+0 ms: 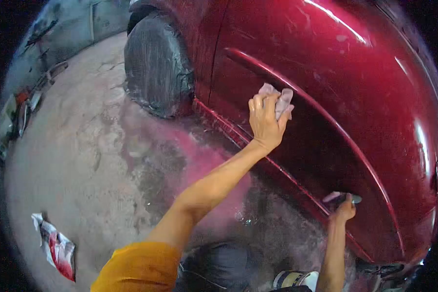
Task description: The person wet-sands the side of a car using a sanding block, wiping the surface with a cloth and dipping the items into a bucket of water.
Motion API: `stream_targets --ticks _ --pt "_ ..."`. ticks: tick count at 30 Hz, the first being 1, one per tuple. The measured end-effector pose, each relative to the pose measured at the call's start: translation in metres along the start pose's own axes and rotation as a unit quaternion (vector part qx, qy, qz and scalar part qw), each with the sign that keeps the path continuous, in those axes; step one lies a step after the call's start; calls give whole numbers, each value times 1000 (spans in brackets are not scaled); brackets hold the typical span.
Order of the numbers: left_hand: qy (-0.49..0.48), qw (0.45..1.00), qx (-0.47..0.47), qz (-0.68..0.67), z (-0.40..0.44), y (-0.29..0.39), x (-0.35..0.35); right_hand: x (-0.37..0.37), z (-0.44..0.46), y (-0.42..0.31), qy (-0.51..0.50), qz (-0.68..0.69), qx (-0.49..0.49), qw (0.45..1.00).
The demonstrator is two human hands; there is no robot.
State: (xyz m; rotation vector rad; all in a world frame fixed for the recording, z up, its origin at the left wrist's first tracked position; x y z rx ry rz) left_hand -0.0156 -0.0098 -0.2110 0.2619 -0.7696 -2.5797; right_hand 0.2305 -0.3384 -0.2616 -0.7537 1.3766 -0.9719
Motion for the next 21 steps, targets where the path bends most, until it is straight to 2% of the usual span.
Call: stream_targets --ticks 1,3,4,7,9,10,11,12,13,14,15,17,20,21 --pt "13 1000 5 -9 1 -6 -5 -15 -6 5 40 7 45 998" --pt "40 998 50 -1 11 -23 -11 -1 35 42 0 -30 171 985" --pt "51 996 73 5 17 -32 -12 -13 17 39 42 -103 218 970" --pt "25 994 104 37 40 -60 -12 -53 -50 43 54 -262 443 856" --pt "14 995 102 13 48 -76 -14 -78 -89 51 -118 -210 507 828" --pt "5 995 102 -2 55 -84 -16 -95 -110 44 -214 -241 599 733" --pt "66 994 82 6 65 -94 -18 -111 -129 38 -248 -303 593 704" --pt "36 989 143 -13 74 -104 -21 -123 -135 37 -287 -327 606 666" --pt "53 988 142 20 86 -117 -21 -134 -132 37 -316 -330 649 608" --pt "98 987 115 44 101 -128 -18 -146 -131 33 -330 -322 677 574" --pt "89 983 146 64 112 -142 -20 -156 -131 27 -345 -314 702 538" --pt "66 974 207 59 131 -160 -14 -173 -130 18 -352 -317 723 503" --pt "108 971 178 119 123 -167 -18 -209 -143 8 -363 -288 754 465" --pt "133 975 148 96 111 -157 -17 -221 -148 12 -359 -280 766 455"
Point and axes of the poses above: each hand's wrist, its own z-axis towards the middle knuckle, its own x-axis out of the back of the hand, y = z × x, the point moved 2 cm from there along z, towards the middle knuckle, and after that the axes turned 15 degrees about z, right-handed, at the moved point
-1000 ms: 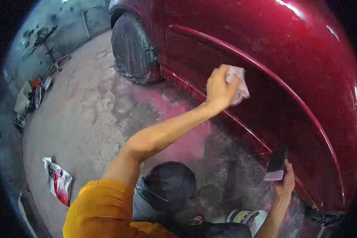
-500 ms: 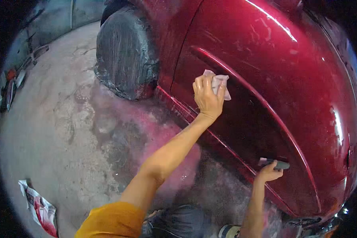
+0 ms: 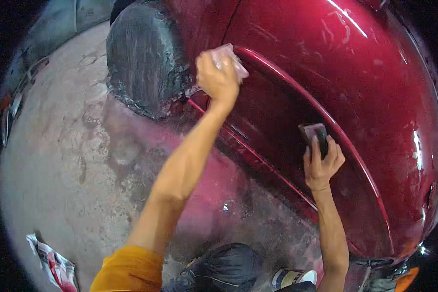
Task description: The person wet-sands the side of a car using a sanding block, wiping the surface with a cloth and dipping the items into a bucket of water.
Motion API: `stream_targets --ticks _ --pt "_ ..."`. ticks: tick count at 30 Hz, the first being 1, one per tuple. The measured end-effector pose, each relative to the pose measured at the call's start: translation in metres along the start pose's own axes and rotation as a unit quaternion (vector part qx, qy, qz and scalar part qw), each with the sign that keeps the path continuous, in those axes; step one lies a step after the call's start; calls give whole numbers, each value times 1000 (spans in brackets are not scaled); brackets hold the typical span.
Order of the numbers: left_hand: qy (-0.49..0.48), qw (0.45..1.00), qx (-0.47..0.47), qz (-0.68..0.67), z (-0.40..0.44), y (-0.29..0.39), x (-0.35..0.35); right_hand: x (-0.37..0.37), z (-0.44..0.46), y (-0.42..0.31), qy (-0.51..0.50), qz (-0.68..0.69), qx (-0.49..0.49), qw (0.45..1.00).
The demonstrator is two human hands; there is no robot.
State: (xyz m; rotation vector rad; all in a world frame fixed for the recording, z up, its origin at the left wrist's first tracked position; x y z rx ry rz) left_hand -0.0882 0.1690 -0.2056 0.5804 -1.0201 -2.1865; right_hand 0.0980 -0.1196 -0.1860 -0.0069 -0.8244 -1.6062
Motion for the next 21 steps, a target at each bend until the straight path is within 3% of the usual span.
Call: stream_targets --ticks 3,5,8,11,13,17,18,21 --pt "-41 998 -9 -41 -37 -2 8 -26 30 -15 18 -16 32 999" --pt "-101 994 -4 -43 -40 -11 9 -39 54 -25 3 -12 51 999" --pt "-114 993 -3 -22 -14 -10 10 -65 93 -41 -21 1 73 997" --pt "-88 991 -98 -20 20 12 10 -94 125 -63 -31 -10 69 997" --pt "-112 987 -112 -8 19 9 7 -108 116 -71 -39 -9 40 998" --pt "-130 987 -99 6 22 -7 0 -73 56 -45 -100 55 98 989" --pt "-132 987 -95 13 24 -12 0 -64 42 -36 -40 45 103 993" --pt "-132 985 -109 2 23 -14 -1 -57 49 -33 -34 26 90 995"
Point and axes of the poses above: each hand's wrist, its own z-axis towards the middle knuckle, its own x-axis out of the back of the hand, y = z × x, the point moved 2 cm from there along z, towards the middle knuckle, and after that the axes turned 15 degrees about z, right-handed, at the moved point
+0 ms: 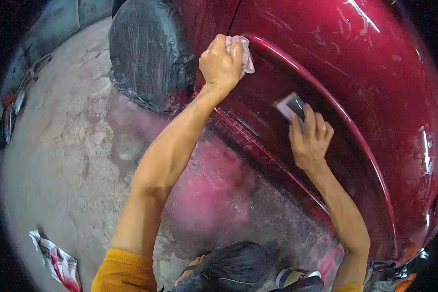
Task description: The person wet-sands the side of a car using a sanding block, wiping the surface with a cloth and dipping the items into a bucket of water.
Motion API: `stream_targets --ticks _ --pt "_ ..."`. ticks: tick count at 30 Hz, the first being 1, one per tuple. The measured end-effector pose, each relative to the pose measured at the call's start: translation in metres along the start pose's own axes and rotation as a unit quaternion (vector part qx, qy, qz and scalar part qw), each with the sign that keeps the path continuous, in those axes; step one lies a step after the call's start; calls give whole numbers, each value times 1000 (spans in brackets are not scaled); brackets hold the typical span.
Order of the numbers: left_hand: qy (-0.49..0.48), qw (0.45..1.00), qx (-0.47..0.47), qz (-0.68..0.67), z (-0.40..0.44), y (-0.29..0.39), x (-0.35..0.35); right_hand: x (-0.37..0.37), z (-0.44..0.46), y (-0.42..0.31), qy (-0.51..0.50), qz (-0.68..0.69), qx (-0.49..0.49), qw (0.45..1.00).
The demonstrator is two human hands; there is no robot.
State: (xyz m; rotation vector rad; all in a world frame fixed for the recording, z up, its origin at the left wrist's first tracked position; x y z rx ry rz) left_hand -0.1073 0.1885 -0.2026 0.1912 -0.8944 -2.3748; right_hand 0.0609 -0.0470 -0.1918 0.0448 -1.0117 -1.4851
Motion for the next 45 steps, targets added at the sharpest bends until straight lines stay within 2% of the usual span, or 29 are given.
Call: stream_targets --ticks 2,3,4,5,6,7,9,11,13,14,16,18,21,22,23,25,28,29,30,31,34,35,37,39,42,43,45 --pt "-7 1000 -17 4 6 -2 2 -20 37 -8 30 -9 4 999" --pt "-14 1000 -21 -1 8 -2 6 -25 61 -15 -11 17 -19 1000" --pt "-22 999 -24 -6 12 -3 8 -47 76 -22 12 -1 -14 1000" --pt "6 1000 -17 -18 18 -9 5 -58 86 -32 -22 3 -34 999" --pt "11 1000 -6 0 23 -9 4 -75 88 -43 -15 -4 -35 999" --pt "20 1000 6 19 27 -8 4 -89 82 -55 -12 22 -13 1000" --pt "68 997 -3 20 21 -7 -1 -108 50 -75 -77 37 46 995" --pt "16 999 21 33 12 -15 -5 -91 18 -67 -105 75 43 991" --pt "-3 999 -45 23 5 -28 -2 -51 -3 -40 -73 82 1 994" --pt "15 999 -44 13 4 -28 -1 -37 -1 -25 -34 57 5 998" --pt "-25 999 -27 26 5 -25 1 -15 12 -8 9 18 3 1000" --pt "-61 998 -25 7 13 -23 4 -26 49 -7 34 18 -11 999" --pt "-31 999 -40 20 15 -25 3 -76 85 -35 -8 -1 -29 1000" --pt "-20 998 -51 10 13 -29 -1 -96 83 -48 30 -16 -7 999" --pt "-27 998 -62 16 12 -29 -3 -105 79 -58 48 -14 -24 998" --pt "-35 996 -76 35 13 -31 -1 -109 62 -61 19 28 11 999" --pt "-45 996 -69 33 8 -25 4 -83 15 -49 -88 67 65 992" --pt "-44 996 -67 29 6 -22 5 -59 8 -42 -87 95 39 991" --pt "-35 993 -114 -4 4 -14 6 -44 -1 -32 -84 100 -26 991" --pt "-6 988 -149 -34 3 1 9 -24 -6 -18 -35 87 -9 996" --pt "32 985 -139 -93 -2 14 0 -9 -13 -5 -21 59 1 998" --pt "43 985 -148 -72 -6 9 -1 -12 -8 -11 -24 65 1 998" --pt "45 986 -119 -110 -5 2 -6 -32 5 -23 -53 66 19 996" --pt "41 984 -158 -74 -2 0 -6 -80 14 -49 -44 85 54 994" --pt "29 980 -196 -25 1 3 -5 -133 57 -88 -16 104 -16 994" --pt "24 979 -201 -9 2 4 -3 -138 68 -94 -82 123 -20 989" --pt "14 980 -200 -8 3 6 -1 -152 66 -104 -104 147 -14 984"
Point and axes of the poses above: each hand's wrist, its own z-axis towards the middle knuckle, its own x-axis out of the back of the hand, y = z × x, the point moved 2 cm from there along z, towards the middle knuckle, and after that the axes turned 15 degrees about z, right-handed, at the moved point
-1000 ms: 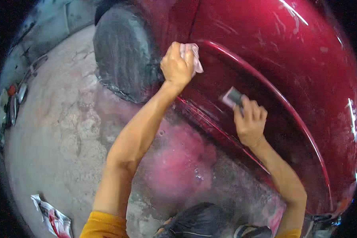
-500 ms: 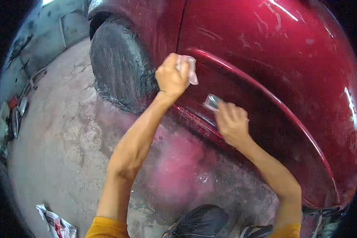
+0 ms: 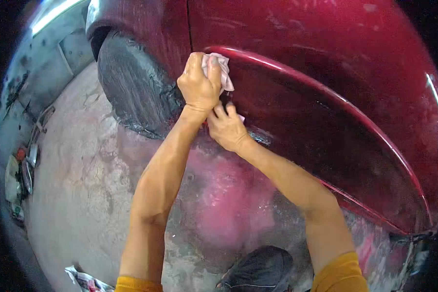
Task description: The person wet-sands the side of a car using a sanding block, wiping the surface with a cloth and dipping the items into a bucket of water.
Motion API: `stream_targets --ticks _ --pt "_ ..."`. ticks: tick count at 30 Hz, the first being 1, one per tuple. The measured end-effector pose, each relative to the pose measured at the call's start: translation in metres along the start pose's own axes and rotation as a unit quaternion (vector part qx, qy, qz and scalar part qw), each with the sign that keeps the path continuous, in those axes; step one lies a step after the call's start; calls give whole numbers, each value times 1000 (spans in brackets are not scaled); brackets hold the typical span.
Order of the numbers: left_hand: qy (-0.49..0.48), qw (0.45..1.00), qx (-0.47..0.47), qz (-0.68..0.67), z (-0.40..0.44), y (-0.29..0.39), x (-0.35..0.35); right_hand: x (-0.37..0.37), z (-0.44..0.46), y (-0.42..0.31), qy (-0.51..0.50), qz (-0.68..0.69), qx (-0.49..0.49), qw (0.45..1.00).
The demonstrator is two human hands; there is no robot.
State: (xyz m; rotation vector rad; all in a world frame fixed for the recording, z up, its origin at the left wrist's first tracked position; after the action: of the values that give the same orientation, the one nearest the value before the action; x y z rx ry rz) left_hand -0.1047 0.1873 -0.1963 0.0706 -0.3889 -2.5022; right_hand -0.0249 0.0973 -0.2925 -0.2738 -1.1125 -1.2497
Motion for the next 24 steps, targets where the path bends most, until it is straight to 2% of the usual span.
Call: stream_targets --ticks 3,4,7,10,14,16,17,18,19,20,21,22,23,24 --pt "24 1000 9 -7 -4 -1 -1 20 -52 10 -53 -10 137 989" --pt "25 1000 13 -12 -5 -3 -3 25 -73 16 -98 -21 132 986" --pt "-1 999 39 -12 -12 -12 -1 86 -88 41 26 -56 77 995" --pt "-27 997 71 7 -13 -9 -2 130 -55 51 111 -94 36 989" --pt "-30 988 147 -39 -13 -15 -3 96 -16 37 159 -131 0 979" --pt "-34 973 225 -47 -19 -13 1 85 -28 35 122 -127 28 984" --pt "-39 972 230 -11 -26 -14 2 85 -45 34 53 -96 59 992" --pt "-46 970 237 26 -33 -15 4 91 -65 36 29 -88 72 993" --pt "-62 974 218 12 -41 -17 1 99 -88 40 3 -80 89 993" --pt "-74 977 202 -1 -49 -22 0 114 -108 42 -7 -73 66 995" --pt "-60 988 142 -8 -54 -20 2 128 -125 46 33 19 -58 998" --pt "-60 990 128 3 -61 -18 3 145 -138 51 61 -62 -19 996" --pt "-38 987 157 5 -68 -18 -1 162 -142 57 106 -137 8 985" --pt "-24 982 186 1 -78 -15 -7 172 -134 64 124 -133 1 983"
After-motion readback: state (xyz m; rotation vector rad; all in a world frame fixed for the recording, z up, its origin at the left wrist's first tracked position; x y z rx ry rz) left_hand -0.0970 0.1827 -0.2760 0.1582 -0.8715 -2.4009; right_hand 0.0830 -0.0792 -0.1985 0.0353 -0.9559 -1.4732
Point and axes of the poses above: each hand's wrist, its own z-axis towards the middle knuckle, its own x-axis out of the back of the hand, y = z × x, the point moved 2 cm from there along z, towards the middle knuckle, and after that the axes turned 15 degrees about z, right-handed, at the moved point
